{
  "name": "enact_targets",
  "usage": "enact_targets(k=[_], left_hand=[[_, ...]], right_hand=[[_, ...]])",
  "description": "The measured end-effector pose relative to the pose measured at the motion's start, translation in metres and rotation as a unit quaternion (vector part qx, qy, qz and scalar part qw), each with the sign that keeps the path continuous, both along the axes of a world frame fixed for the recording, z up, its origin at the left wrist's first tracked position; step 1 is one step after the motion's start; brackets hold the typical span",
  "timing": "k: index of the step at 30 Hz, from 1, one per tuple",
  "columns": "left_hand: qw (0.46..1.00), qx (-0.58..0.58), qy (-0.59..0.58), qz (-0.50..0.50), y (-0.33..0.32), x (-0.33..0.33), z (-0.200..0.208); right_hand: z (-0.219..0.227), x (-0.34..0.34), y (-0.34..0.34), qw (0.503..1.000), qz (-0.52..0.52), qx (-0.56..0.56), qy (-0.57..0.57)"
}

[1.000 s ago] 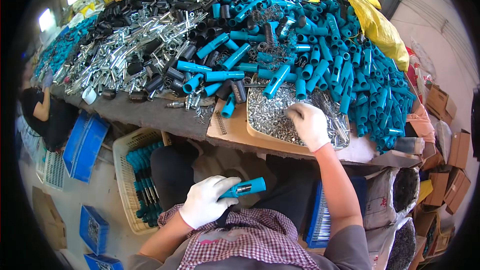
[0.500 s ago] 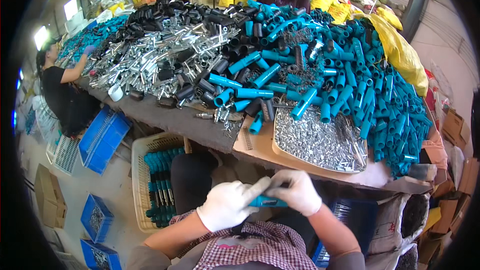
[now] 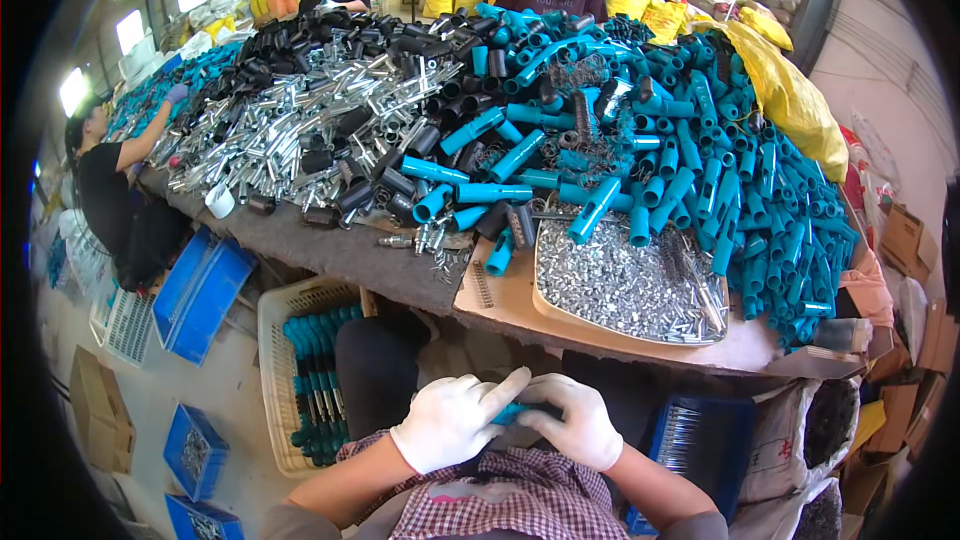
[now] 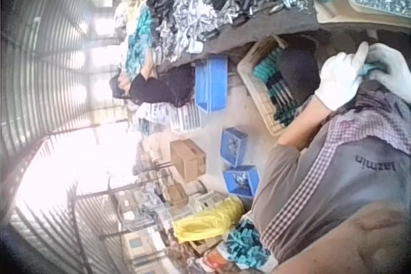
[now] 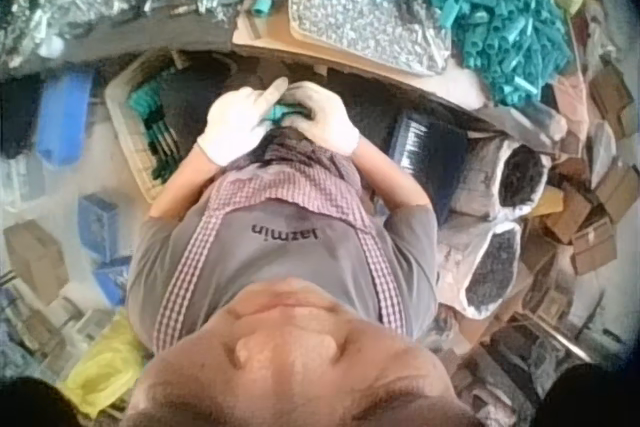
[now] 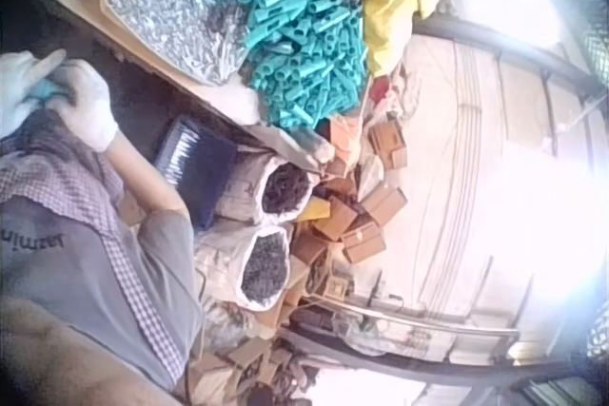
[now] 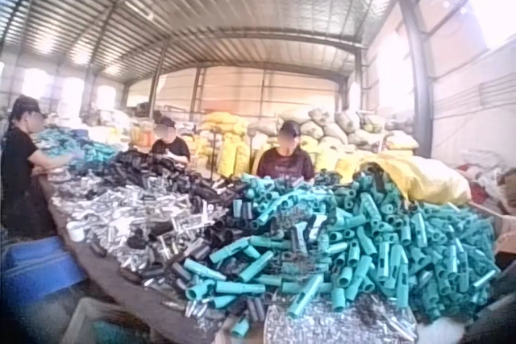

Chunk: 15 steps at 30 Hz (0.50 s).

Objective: The person assembles tools by inserting metal parts, pins, and springs into plastic handles and tubes by hand, then places the assembled tools into a basket.

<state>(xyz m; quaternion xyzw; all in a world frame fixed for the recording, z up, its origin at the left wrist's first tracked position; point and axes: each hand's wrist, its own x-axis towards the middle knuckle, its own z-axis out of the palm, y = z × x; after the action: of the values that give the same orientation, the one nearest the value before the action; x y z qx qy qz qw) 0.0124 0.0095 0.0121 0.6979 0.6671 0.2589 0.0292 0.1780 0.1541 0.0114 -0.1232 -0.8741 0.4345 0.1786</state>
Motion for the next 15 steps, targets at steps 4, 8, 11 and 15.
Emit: enact_targets(k=[4,8,11,15], left_hand=[[1.0,0.016,0.012,0.003,-0.003,0.0,-0.002],[1.0,0.016,0.018,-0.008,0.002,0.004,0.002],[1.0,0.011,0.024,-0.006,-0.001,0.004,0.001],[0.998,-0.06,-0.003,-0.001,-0.006,0.007,-0.003]], right_hand=[[-0.003,0.001,-0.001,1.0,0.023,0.006,0.018],[-0.013,0.006,0.001,0.998,0.036,0.038,0.031],[-0.008,0.007,0.001,0.997,0.033,-0.025,-0.063],[-0.011,0.009,-0.005,0.993,0.034,0.073,-0.086]])
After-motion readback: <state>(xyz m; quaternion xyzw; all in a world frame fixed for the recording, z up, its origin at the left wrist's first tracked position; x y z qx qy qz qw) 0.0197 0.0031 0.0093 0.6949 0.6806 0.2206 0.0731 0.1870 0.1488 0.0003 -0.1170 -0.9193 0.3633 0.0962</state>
